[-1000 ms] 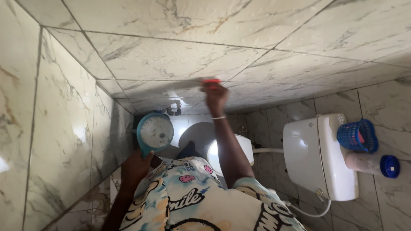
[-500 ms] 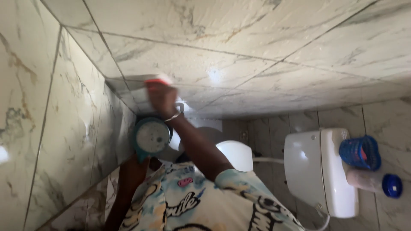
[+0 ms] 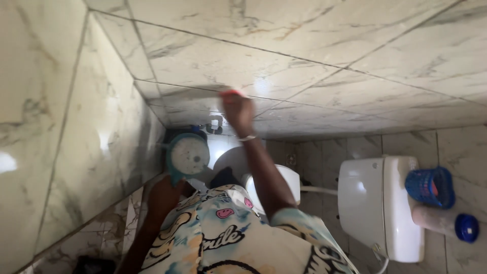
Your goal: The person scrubs the tiled bathroom walls with a red sponge while holding a blue plastic scoop containing soapy water. They repeatedly dip the sponge into the scoop and wipe different sections of the wall near the toilet.
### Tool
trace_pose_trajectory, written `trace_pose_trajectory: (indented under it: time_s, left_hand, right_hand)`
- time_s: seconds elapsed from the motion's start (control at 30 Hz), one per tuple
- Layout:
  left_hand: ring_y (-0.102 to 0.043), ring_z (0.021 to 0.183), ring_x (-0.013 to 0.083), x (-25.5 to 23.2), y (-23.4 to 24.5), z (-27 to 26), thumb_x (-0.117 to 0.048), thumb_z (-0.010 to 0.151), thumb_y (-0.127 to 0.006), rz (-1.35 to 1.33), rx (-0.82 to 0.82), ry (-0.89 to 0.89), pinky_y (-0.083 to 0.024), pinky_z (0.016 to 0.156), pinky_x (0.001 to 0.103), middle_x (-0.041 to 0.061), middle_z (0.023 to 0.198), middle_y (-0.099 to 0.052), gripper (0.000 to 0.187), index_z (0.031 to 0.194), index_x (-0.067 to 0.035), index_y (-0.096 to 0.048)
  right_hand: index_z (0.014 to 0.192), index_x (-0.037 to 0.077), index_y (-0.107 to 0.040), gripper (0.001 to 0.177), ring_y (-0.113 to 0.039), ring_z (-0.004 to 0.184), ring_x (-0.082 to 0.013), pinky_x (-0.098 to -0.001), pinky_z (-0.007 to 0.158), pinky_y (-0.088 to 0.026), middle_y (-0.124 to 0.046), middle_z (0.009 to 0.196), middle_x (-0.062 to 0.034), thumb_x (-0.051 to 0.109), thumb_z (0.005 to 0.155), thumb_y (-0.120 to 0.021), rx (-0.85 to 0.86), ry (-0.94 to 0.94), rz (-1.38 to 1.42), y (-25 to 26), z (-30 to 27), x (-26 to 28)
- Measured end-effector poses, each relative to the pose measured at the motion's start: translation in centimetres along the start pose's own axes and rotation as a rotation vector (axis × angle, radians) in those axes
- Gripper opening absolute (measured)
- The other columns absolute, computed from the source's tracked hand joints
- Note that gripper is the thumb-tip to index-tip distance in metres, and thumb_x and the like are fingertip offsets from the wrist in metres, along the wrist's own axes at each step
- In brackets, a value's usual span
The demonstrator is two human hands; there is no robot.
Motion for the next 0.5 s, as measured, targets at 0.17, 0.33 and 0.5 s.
trace_pose_trajectory:
  time_s: [0.17,0.33,0.5]
  left_hand:
    - [-0.072,0.068,0.0314,0.9,-0.6,-0.4,-0.047,0.096,-0.061,-0.029,0.057,-0.005,-0.054,0.067,0.048,0.015,0.073,-0.073,0.044,0.092,-0.005,-0.072]
    - [-0.072,0.069,0.0317,-0.1,1.3,0.1,-0.043,0.093,-0.063,-0.031,-0.002,-0.071,-0.054,0.068,0.048,0.015,0.074,-0.073,0.036,0.094,-0.008,-0.072]
    - [-0.075,0.064,0.0257,0.2,1.7,0.3,-0.042,0.095,-0.061,-0.051,0.042,-0.016,-0.057,0.07,0.043,0.01,0.068,-0.074,0.035,0.092,-0.009,-0.073]
  right_hand:
    - [0.081,0.002,-0.077,0.012,-0.058,0.059,-0.0106,-0.0329,0.052,-0.044,-0.069,0.065,-0.0072,0.007,0.089,-0.07,-0.189,-0.278,-0.209,11.6,-2.7,-8.9]
    - [0.084,-0.001,-0.079,0.008,-0.071,0.062,-0.0128,-0.0303,0.059,-0.055,-0.075,0.069,-0.0094,0.004,0.079,-0.076,-0.22,-0.364,-0.219,15.0,-2.7,-8.8]
    - [0.092,0.003,-0.08,0.014,-0.076,0.07,-0.0148,-0.0318,0.064,-0.06,-0.078,0.078,-0.0107,0.01,0.081,-0.076,-0.131,-0.251,-0.125,9.5,-1.4,-4.0]
Point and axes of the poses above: each hand's wrist, its own z-axis towards the middle knuckle, its own y-axis out of the back of the hand, x = y × z, the point moved 9 cm from there along z, towards the middle knuckle
